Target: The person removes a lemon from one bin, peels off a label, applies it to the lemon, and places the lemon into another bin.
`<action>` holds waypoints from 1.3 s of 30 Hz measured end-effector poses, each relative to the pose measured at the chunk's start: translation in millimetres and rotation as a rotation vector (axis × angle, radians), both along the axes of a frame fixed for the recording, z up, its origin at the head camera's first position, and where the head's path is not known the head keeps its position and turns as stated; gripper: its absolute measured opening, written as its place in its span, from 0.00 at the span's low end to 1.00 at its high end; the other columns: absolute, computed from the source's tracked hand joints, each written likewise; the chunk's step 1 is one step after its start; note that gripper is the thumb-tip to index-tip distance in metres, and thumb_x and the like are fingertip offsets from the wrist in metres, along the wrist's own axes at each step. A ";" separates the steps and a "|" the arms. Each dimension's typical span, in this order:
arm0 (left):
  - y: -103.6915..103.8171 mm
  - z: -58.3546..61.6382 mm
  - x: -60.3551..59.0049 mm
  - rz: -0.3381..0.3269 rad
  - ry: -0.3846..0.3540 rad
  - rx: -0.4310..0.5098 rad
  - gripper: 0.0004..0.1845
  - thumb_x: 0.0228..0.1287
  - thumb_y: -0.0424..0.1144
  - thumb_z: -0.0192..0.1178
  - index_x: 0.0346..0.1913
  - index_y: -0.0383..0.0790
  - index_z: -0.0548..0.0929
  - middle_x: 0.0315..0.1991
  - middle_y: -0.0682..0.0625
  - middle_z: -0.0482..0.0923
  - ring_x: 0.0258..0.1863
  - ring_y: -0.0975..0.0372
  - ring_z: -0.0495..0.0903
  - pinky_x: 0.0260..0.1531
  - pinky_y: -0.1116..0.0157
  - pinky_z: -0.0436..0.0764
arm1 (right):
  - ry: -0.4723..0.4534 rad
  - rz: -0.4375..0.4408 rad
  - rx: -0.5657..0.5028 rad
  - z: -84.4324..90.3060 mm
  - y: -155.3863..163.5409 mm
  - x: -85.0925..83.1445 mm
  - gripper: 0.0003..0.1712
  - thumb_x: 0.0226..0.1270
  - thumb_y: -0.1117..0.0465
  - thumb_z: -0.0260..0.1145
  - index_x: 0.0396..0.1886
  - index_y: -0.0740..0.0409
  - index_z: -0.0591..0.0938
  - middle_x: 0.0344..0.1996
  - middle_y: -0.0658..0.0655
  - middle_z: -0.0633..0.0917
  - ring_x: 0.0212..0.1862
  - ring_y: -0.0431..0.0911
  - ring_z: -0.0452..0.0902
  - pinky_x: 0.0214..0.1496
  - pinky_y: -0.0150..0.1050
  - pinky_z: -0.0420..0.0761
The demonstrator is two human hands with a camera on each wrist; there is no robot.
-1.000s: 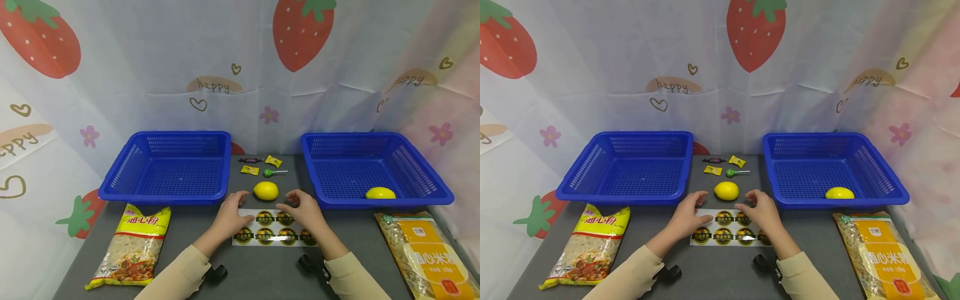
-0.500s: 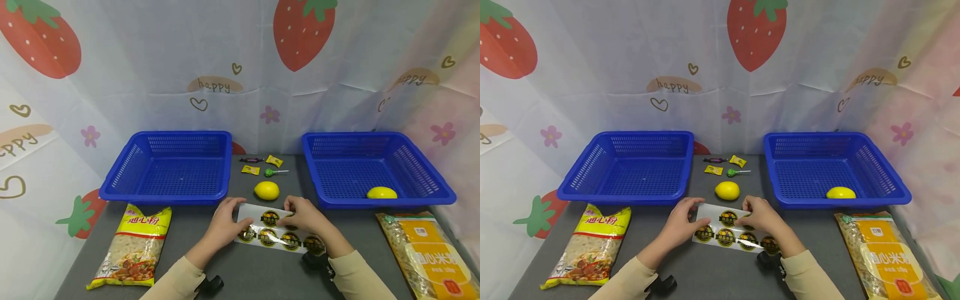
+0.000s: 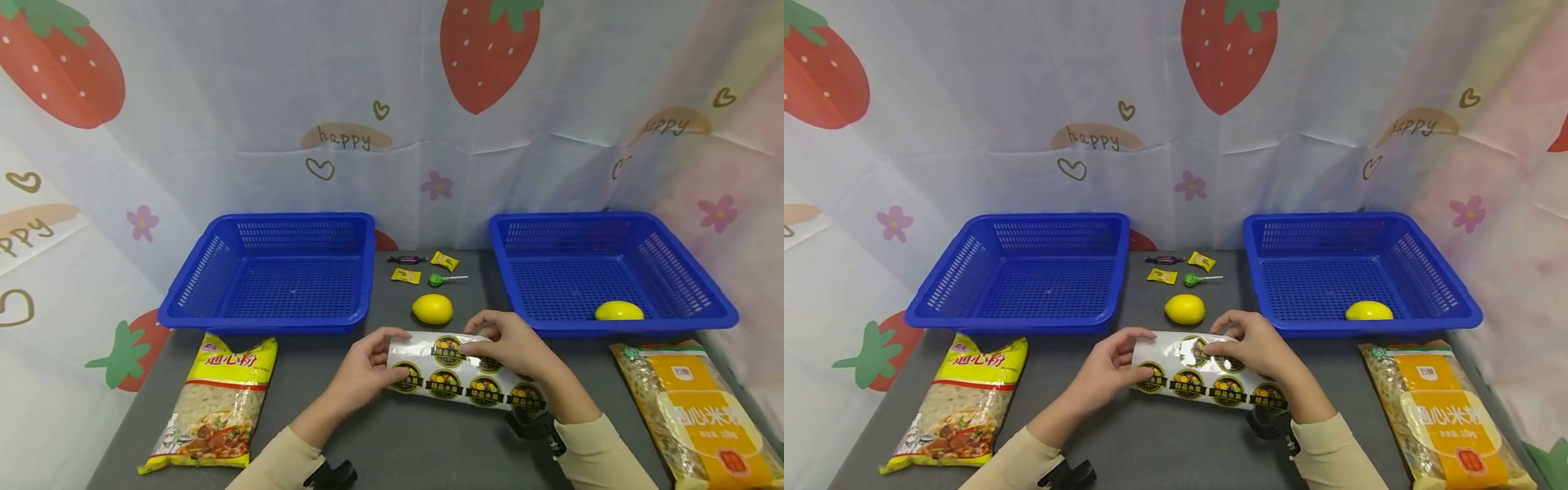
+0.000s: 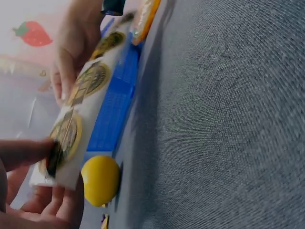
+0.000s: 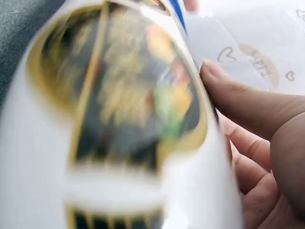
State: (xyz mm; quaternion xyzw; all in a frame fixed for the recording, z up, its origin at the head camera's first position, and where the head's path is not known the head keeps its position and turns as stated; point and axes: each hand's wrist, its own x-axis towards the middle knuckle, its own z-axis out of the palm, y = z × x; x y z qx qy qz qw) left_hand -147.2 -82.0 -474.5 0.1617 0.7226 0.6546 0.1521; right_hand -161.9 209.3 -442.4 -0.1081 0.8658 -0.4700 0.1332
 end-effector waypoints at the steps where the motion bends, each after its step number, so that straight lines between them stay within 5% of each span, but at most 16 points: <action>1: -0.9 0.7 0.7 -0.009 -0.007 -0.011 0.25 0.59 0.26 0.69 0.61 0.35 0.78 0.48 0.33 0.83 0.39 0.62 0.85 0.37 0.68 0.84 | 0.007 -0.008 -0.004 -0.2 -0.7 -0.2 0.19 0.61 0.49 0.77 0.46 0.52 0.84 0.20 0.50 0.81 0.21 0.41 0.67 0.27 0.36 0.70; 7: -4.2 7.1 3.9 0.058 -0.003 -0.174 0.15 0.56 0.35 0.75 0.45 0.35 0.85 0.28 0.49 0.83 0.22 0.68 0.76 0.23 0.72 0.73 | 0.044 -0.067 -0.012 -2.2 -5.6 -1.0 0.18 0.60 0.50 0.77 0.45 0.52 0.84 0.21 0.49 0.81 0.22 0.41 0.67 0.28 0.35 0.70; 16: -10.8 13.3 6.3 0.018 -0.066 -0.032 0.25 0.53 0.24 0.72 0.55 0.32 0.79 0.43 0.38 0.87 0.35 0.64 0.84 0.35 0.68 0.84 | 0.068 -0.065 0.004 -2.3 -12.2 -2.3 0.16 0.61 0.49 0.77 0.44 0.50 0.84 0.20 0.49 0.80 0.23 0.42 0.66 0.28 0.35 0.69; 20: -11.4 15.5 7.6 0.061 0.002 -0.144 0.18 0.54 0.28 0.74 0.49 0.38 0.86 0.25 0.50 0.79 0.22 0.69 0.71 0.25 0.73 0.74 | 0.074 -0.039 -0.013 -0.9 -13.1 -3.2 0.15 0.61 0.50 0.76 0.43 0.50 0.84 0.22 0.49 0.83 0.24 0.43 0.69 0.28 0.35 0.70; 24: -10.6 15.6 7.7 0.101 0.044 -0.218 0.10 0.53 0.31 0.76 0.40 0.40 0.89 0.19 0.54 0.72 0.16 0.70 0.60 0.19 0.74 0.65 | 0.079 -0.025 -0.014 -0.9 -13.5 -3.9 0.15 0.61 0.49 0.76 0.42 0.51 0.85 0.24 0.49 0.85 0.26 0.43 0.71 0.29 0.36 0.72; 28: -11.0 15.2 9.2 0.109 0.059 -0.219 0.06 0.53 0.32 0.76 0.33 0.38 0.88 0.28 0.49 0.83 0.21 0.69 0.73 0.23 0.73 0.74 | 0.058 -0.021 -0.007 -4.5 -13.8 -7.4 0.16 0.61 0.48 0.76 0.42 0.51 0.85 0.26 0.49 0.86 0.28 0.44 0.73 0.31 0.37 0.73; 31: -11.9 17.8 13.5 0.148 0.147 -0.270 0.05 0.55 0.34 0.75 0.30 0.43 0.87 0.47 0.45 0.85 0.42 0.61 0.83 0.38 0.65 0.84 | 0.032 -0.010 0.010 -11.6 -14.4 -13.3 0.15 0.61 0.49 0.76 0.40 0.51 0.85 0.25 0.48 0.85 0.28 0.44 0.73 0.32 0.37 0.73; 34: -11.5 21.6 17.8 0.208 0.243 -0.336 0.06 0.56 0.37 0.75 0.29 0.50 0.86 0.59 0.45 0.79 0.57 0.53 0.79 0.50 0.54 0.84 | 0.010 0.015 0.041 -20.8 -16.7 -20.0 0.13 0.61 0.51 0.77 0.37 0.52 0.85 0.24 0.49 0.85 0.29 0.44 0.73 0.34 0.38 0.73; 39: -6.2 23.8 20.6 0.168 0.263 -0.330 0.06 0.60 0.37 0.73 0.31 0.50 0.85 0.51 0.48 0.85 0.50 0.57 0.84 0.48 0.56 0.84 | 0.021 0.007 0.148 -36.8 -26.3 -27.5 0.12 0.58 0.53 0.78 0.35 0.52 0.84 0.29 0.48 0.84 0.33 0.43 0.76 0.38 0.41 0.78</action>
